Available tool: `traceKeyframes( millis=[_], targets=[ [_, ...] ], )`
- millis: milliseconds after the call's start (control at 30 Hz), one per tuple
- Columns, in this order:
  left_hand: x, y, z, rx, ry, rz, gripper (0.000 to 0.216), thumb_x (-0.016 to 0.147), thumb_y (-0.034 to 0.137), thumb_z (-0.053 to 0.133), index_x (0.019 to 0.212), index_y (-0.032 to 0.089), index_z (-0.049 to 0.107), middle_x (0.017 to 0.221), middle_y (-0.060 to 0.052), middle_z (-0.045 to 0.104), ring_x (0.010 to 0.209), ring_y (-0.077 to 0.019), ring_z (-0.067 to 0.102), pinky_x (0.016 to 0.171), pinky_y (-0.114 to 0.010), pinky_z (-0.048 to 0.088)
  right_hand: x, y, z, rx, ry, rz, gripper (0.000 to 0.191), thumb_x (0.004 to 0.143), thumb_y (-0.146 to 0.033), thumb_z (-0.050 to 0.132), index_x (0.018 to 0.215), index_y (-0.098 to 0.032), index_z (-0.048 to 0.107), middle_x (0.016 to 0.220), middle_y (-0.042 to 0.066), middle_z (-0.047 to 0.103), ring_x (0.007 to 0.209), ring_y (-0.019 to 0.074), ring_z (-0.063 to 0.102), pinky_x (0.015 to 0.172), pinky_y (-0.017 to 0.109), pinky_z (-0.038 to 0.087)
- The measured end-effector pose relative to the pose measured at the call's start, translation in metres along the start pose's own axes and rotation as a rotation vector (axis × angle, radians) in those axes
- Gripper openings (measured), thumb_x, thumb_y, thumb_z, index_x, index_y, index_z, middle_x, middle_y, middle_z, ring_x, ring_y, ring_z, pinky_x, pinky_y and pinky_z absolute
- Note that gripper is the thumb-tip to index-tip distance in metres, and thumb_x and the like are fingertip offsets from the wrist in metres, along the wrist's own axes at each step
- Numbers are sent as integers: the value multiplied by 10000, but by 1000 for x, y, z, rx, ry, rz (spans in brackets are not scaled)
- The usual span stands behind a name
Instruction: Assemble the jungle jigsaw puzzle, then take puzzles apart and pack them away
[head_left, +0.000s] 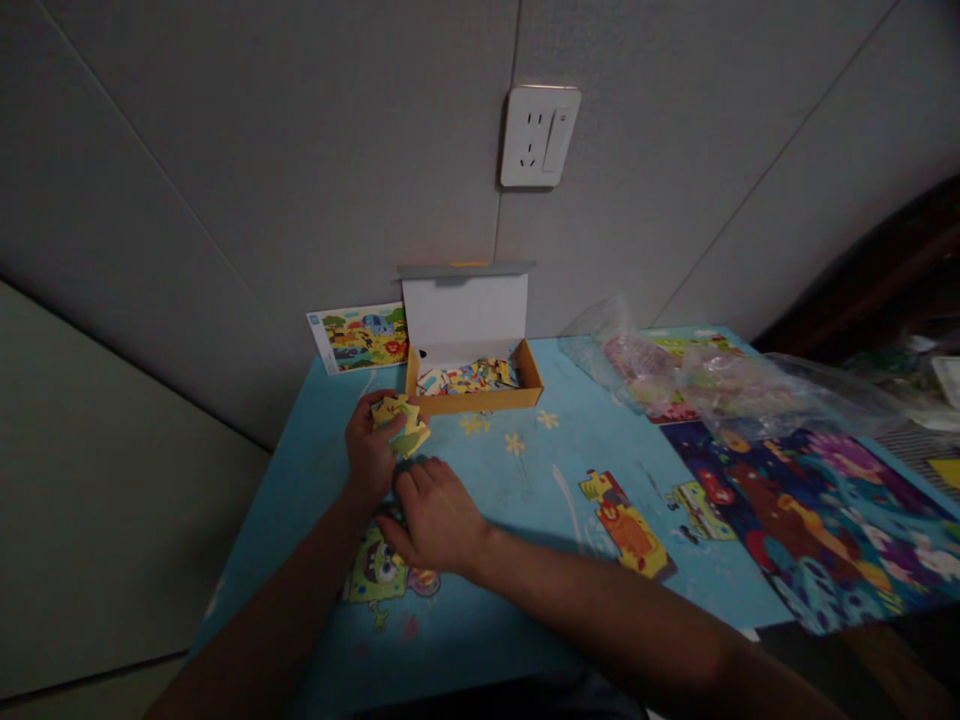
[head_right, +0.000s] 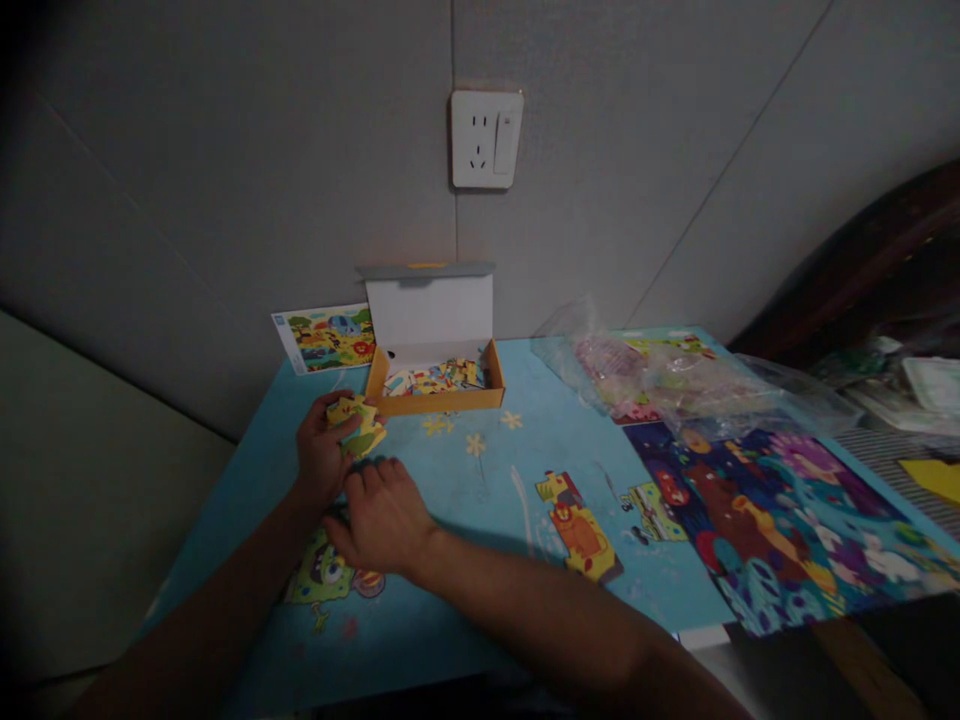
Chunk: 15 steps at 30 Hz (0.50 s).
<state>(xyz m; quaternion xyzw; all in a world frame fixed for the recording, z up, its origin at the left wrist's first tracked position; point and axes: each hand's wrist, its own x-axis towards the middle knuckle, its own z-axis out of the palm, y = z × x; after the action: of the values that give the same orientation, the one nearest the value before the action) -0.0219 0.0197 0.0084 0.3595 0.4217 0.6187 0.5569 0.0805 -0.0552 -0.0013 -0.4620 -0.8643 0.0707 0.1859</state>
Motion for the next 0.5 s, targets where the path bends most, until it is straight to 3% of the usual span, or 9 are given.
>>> traceKeyframes(
  millis=[100,200,300,367,500],
  targets=[
    [-4,0,2,40,-58,-21,424,608,174,801,966,223,578,853,5,709,693,-206,718,628,-299,571,-4,-1,0,38,25,-28,349,905,-464,510,926,-125,595,853,113,645,810,249,599,819,402,467],
    [-6,0,3,73,-129,-43,433,617,172,802,977,228,569,878,5,708,691,-205,717,613,-299,578,-7,-1,-3,74,16,-61,336,920,-468,480,912,-149,584,817,82,657,668,203,608,601,312,465],
    [-9,0,5,71,-224,-169,446,624,173,800,998,229,565,894,0,715,688,-203,714,580,-286,570,-10,8,-14,98,94,-54,346,942,-491,448,895,-173,576,791,54,667,649,179,624,541,265,417],
    [-12,-2,7,43,-300,-306,406,638,199,798,986,207,588,895,-21,721,729,-206,715,594,-271,564,-10,22,-23,99,196,83,340,964,-479,429,882,-180,570,767,42,664,674,168,637,573,247,405],
    [-27,-7,16,-90,-456,-518,380,751,416,737,1039,194,626,1008,-80,713,860,-233,701,623,-283,562,-8,53,-35,95,335,489,315,992,-441,402,916,-178,559,745,33,654,674,165,632,589,241,370]
  ],
)
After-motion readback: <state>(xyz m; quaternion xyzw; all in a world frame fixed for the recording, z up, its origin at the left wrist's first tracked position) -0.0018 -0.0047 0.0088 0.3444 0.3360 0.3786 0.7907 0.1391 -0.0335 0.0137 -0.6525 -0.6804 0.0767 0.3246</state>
